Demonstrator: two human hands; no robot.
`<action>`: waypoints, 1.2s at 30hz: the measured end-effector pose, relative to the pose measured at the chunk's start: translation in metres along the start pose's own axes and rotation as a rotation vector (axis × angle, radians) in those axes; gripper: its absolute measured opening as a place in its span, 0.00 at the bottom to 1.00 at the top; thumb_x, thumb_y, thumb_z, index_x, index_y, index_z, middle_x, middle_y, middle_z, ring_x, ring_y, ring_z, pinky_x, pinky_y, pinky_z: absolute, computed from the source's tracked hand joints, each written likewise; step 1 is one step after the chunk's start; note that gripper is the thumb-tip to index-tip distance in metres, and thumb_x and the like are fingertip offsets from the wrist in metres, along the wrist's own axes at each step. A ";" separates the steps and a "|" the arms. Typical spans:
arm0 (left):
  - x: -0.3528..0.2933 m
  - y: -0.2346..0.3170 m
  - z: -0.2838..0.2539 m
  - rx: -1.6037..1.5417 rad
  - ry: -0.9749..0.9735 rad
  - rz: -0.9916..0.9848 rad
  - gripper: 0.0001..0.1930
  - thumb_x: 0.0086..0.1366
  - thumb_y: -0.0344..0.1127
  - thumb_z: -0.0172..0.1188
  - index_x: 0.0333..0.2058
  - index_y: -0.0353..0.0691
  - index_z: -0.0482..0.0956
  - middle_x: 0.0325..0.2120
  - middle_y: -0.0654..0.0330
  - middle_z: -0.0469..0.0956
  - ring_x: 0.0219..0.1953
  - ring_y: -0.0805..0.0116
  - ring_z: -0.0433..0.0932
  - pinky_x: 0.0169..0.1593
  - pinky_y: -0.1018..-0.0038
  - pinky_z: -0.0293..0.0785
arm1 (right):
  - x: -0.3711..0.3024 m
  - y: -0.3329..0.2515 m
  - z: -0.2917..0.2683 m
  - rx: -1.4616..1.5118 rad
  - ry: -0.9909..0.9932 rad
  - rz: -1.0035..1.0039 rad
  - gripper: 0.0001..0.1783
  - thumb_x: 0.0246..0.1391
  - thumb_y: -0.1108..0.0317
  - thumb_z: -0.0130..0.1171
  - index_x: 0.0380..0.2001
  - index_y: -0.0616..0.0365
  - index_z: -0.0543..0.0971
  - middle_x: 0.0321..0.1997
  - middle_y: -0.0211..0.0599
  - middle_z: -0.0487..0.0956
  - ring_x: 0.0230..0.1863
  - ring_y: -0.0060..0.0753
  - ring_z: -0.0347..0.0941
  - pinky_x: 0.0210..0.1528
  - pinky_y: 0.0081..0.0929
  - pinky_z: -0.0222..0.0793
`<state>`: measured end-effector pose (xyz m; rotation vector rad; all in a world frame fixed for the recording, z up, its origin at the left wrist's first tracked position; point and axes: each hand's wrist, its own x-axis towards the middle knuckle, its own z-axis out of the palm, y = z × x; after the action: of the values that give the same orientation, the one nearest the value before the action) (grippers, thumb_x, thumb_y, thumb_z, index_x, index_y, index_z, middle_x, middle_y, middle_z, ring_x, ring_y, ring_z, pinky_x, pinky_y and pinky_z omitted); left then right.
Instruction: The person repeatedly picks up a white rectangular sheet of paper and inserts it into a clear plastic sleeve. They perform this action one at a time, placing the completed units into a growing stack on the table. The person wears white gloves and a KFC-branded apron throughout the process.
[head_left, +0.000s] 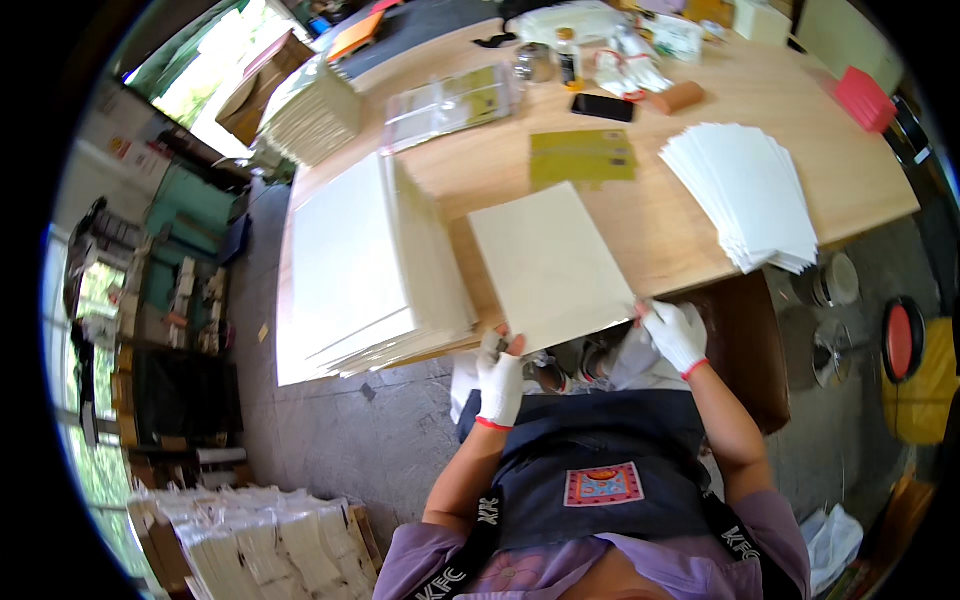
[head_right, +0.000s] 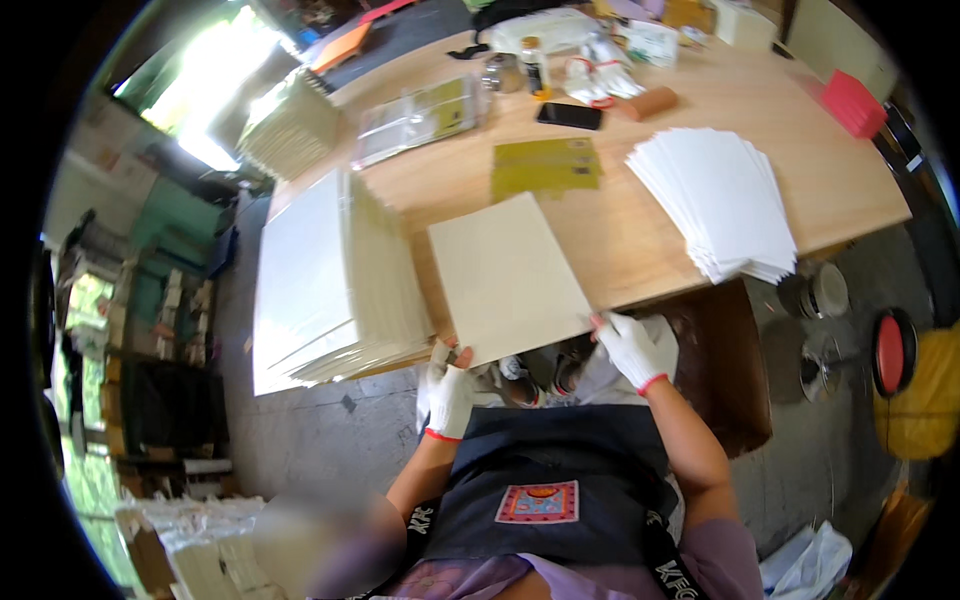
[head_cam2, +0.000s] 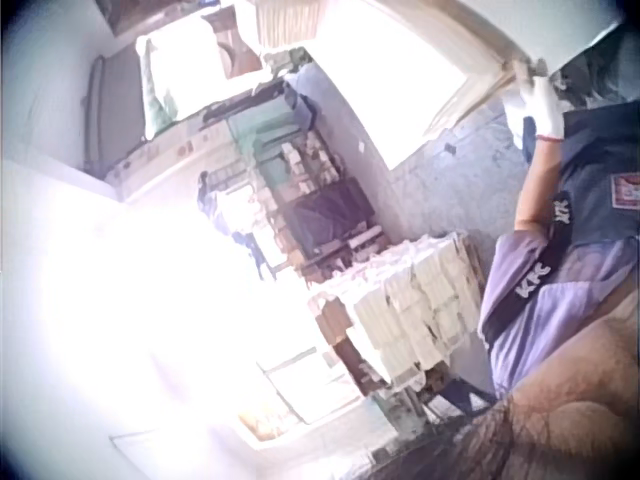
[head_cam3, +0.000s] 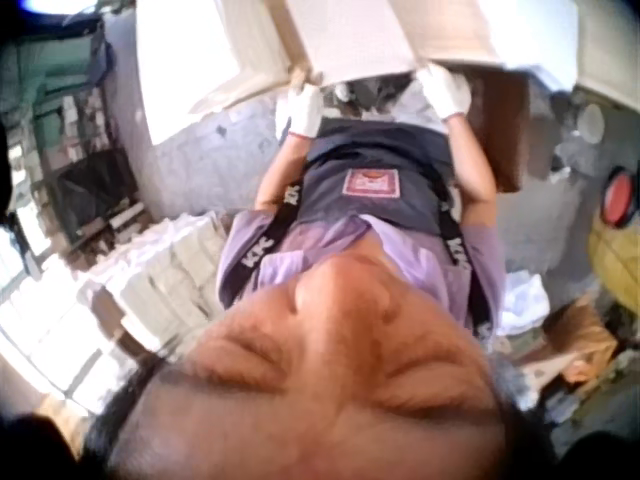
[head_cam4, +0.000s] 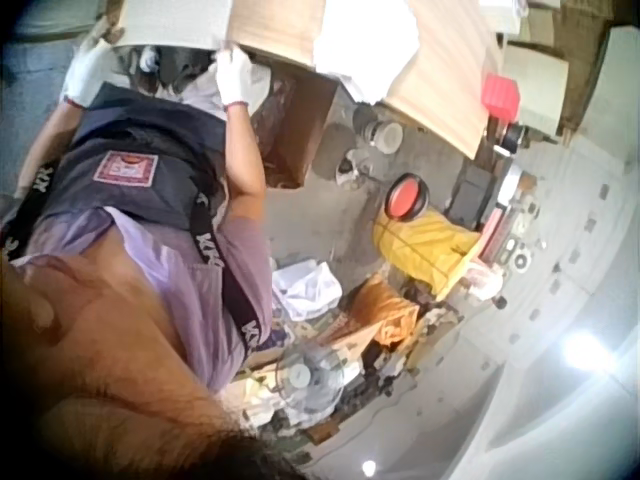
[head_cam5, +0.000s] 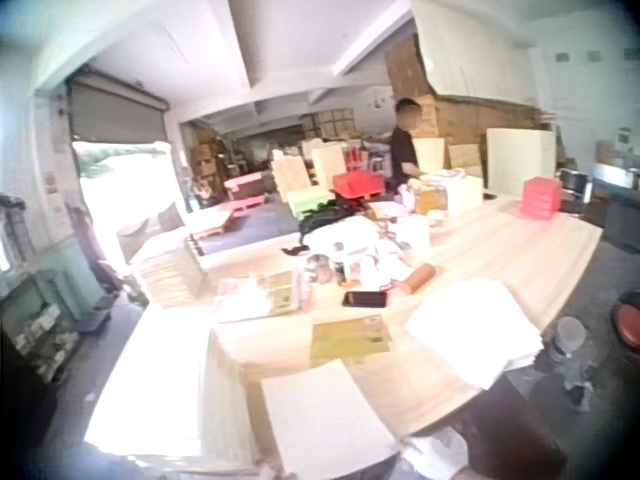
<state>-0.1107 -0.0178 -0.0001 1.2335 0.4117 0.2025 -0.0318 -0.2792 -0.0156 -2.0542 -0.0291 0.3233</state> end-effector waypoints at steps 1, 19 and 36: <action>-0.010 0.038 0.013 0.245 -0.025 0.068 0.16 0.60 0.31 0.57 0.46 0.31 0.68 0.32 0.63 0.74 0.34 0.78 0.71 0.38 0.84 0.66 | -0.001 0.004 0.007 0.295 -0.160 0.262 0.14 0.57 0.56 0.50 0.33 0.56 0.76 0.18 0.30 0.74 0.15 0.25 0.67 0.14 0.22 0.59; 0.022 0.156 -0.192 0.712 0.449 0.559 0.26 0.65 0.39 0.46 0.59 0.36 0.57 0.59 0.52 0.59 0.61 0.57 0.58 0.60 0.67 0.58 | 0.022 -0.216 0.130 0.271 -0.607 -0.317 0.21 0.56 0.52 0.52 0.18 0.58 0.74 0.16 0.28 0.73 0.17 0.14 0.66 0.20 0.15 0.60; 0.010 -0.007 0.013 1.083 -0.497 0.932 0.20 0.51 0.32 0.59 0.45 0.39 0.73 0.49 0.53 0.68 0.55 0.48 0.62 0.60 0.56 0.54 | 0.033 0.064 -0.164 1.064 0.509 0.413 0.14 0.54 0.57 0.53 0.36 0.55 0.75 0.23 0.32 0.75 0.13 0.18 0.63 0.10 0.14 0.57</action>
<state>-0.0969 -0.0281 -0.0055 2.4132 -0.6251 0.4776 0.0319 -0.4462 -0.0042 -1.0103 0.7312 0.0204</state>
